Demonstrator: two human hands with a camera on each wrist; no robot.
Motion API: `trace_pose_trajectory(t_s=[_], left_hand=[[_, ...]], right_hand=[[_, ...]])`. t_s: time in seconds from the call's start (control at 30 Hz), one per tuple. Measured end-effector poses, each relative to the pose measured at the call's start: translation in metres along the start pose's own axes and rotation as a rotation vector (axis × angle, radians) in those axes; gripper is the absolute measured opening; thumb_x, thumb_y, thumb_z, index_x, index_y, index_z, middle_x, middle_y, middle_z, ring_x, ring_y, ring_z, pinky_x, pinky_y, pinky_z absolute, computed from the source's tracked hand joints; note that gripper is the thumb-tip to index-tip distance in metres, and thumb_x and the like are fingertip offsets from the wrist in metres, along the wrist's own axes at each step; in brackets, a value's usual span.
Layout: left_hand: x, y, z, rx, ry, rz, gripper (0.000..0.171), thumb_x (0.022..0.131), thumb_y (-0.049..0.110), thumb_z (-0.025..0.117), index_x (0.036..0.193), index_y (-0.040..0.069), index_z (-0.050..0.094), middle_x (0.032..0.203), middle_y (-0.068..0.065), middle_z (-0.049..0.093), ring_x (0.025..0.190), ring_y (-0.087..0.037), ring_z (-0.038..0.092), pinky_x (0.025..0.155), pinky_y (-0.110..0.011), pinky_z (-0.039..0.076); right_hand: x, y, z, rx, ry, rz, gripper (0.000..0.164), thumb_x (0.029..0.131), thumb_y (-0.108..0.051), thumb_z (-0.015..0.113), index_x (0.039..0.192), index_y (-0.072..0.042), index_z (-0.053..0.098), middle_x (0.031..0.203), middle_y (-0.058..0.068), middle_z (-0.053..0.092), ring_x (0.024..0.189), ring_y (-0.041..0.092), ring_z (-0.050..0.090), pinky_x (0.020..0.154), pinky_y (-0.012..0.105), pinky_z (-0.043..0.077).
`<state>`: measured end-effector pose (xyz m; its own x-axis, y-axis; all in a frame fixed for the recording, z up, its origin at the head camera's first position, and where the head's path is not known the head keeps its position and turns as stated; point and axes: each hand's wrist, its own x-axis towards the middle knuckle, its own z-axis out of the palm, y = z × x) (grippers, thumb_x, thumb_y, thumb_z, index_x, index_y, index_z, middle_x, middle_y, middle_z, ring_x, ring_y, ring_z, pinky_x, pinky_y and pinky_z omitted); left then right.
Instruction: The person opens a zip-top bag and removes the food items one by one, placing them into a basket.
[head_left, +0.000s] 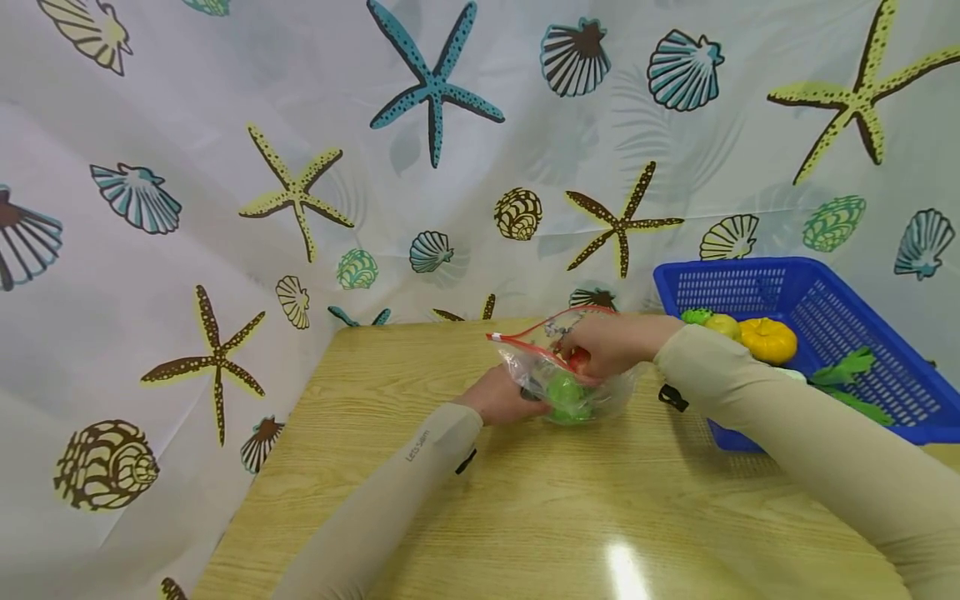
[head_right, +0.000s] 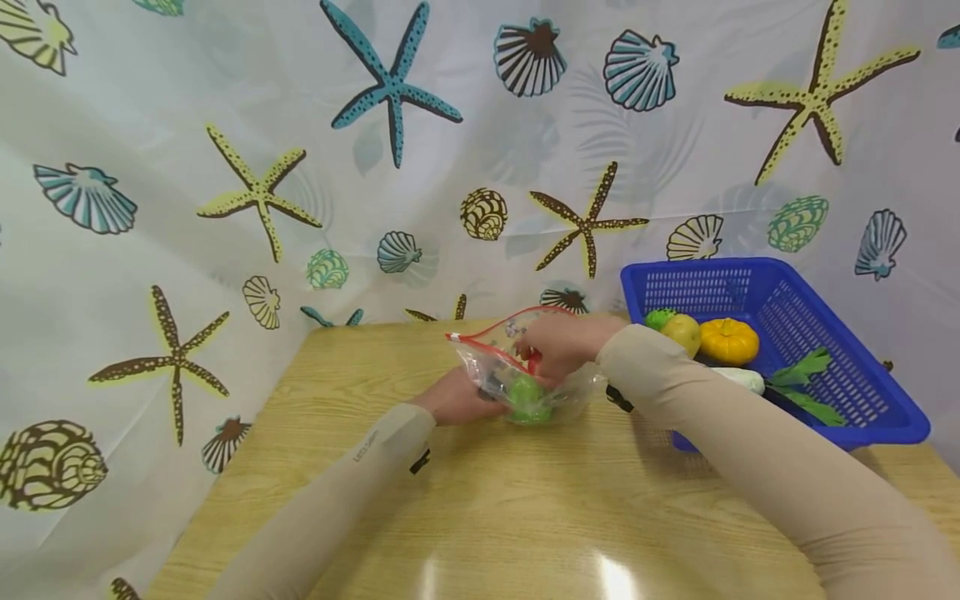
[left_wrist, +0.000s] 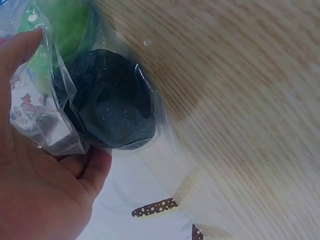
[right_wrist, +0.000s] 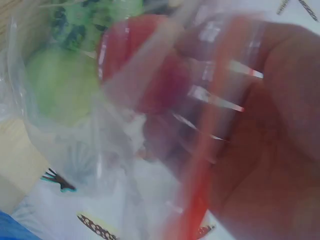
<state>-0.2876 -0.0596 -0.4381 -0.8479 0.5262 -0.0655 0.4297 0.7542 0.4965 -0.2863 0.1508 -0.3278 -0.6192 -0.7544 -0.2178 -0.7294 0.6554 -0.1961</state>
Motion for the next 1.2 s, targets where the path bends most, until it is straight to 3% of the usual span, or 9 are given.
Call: trace_pose_trajectory(t_s=[0.13, 0.3, 0.53, 0.7, 0.9, 1.2], left_hand=[[0.002, -0.001, 0.001, -0.004, -0.013, -0.018, 0.08, 0.077, 0.051, 0.074, 0.143, 0.024, 0.04, 0.136, 0.005, 0.05, 0.117, -0.01, 0.043, 0.101, -0.038, 0.039], [0.002, -0.001, 0.0, -0.007, -0.023, -0.018, 0.077, 0.077, 0.051, 0.073, 0.142, 0.026, 0.042, 0.138, 0.006, 0.048, 0.12, -0.01, 0.041, 0.103, -0.038, 0.037], [0.003, 0.001, 0.0, 0.004, -0.029, -0.011, 0.077, 0.078, 0.05, 0.072, 0.144, 0.025, 0.04, 0.14, 0.005, 0.047, 0.122, -0.01, 0.039, 0.104, -0.038, 0.036], [0.005, -0.003, 0.002, -0.004, -0.042, -0.024, 0.077, 0.078, 0.053, 0.071, 0.143, 0.024, 0.042, 0.138, 0.005, 0.049, 0.119, -0.01, 0.041, 0.103, -0.038, 0.038], [0.008, -0.009, 0.003, -0.01, -0.048, -0.045, 0.08, 0.075, 0.056, 0.071, 0.142, 0.022, 0.044, 0.136, 0.003, 0.051, 0.117, -0.012, 0.044, 0.101, -0.038, 0.039], [0.007, -0.006, 0.003, 0.029, -0.032, -0.054, 0.086, 0.074, 0.058, 0.071, 0.146, 0.025, 0.038, 0.138, 0.001, 0.049, 0.119, -0.015, 0.044, 0.1, -0.039, 0.04]], right_hand=[[-0.016, -0.001, -0.012, -0.004, 0.2, -0.067, 0.033, 0.079, -0.011, 0.068, 0.113, -0.011, 0.068, 0.106, 0.003, 0.064, 0.093, 0.017, 0.05, 0.076, 0.037, 0.049], [-0.04, -0.003, -0.031, -0.028, 0.369, -0.103, 0.031, 0.083, -0.013, 0.069, 0.113, -0.01, 0.066, 0.107, 0.007, 0.061, 0.095, 0.021, 0.048, 0.075, 0.04, 0.05], [-0.08, 0.008, -0.047, -0.049, 0.462, 0.019, 0.036, 0.083, -0.016, 0.072, 0.118, -0.012, 0.064, 0.114, 0.007, 0.061, 0.101, 0.022, 0.048, 0.079, 0.045, 0.049], [-0.109, 0.033, -0.039, -0.026, 0.431, 0.137, 0.036, 0.084, -0.013, 0.07, 0.12, -0.01, 0.063, 0.11, 0.006, 0.061, 0.091, 0.02, 0.049, 0.075, 0.042, 0.048], [-0.137, 0.058, -0.017, 0.018, 0.316, 0.28, 0.038, 0.083, -0.012, 0.071, 0.12, -0.008, 0.064, 0.11, 0.011, 0.063, 0.091, 0.024, 0.054, 0.076, 0.048, 0.052], [-0.165, 0.074, 0.014, 0.159, 0.103, 0.305, 0.037, 0.083, -0.014, 0.07, 0.119, -0.005, 0.064, 0.104, 0.008, 0.065, 0.087, 0.02, 0.056, 0.073, 0.042, 0.055]])
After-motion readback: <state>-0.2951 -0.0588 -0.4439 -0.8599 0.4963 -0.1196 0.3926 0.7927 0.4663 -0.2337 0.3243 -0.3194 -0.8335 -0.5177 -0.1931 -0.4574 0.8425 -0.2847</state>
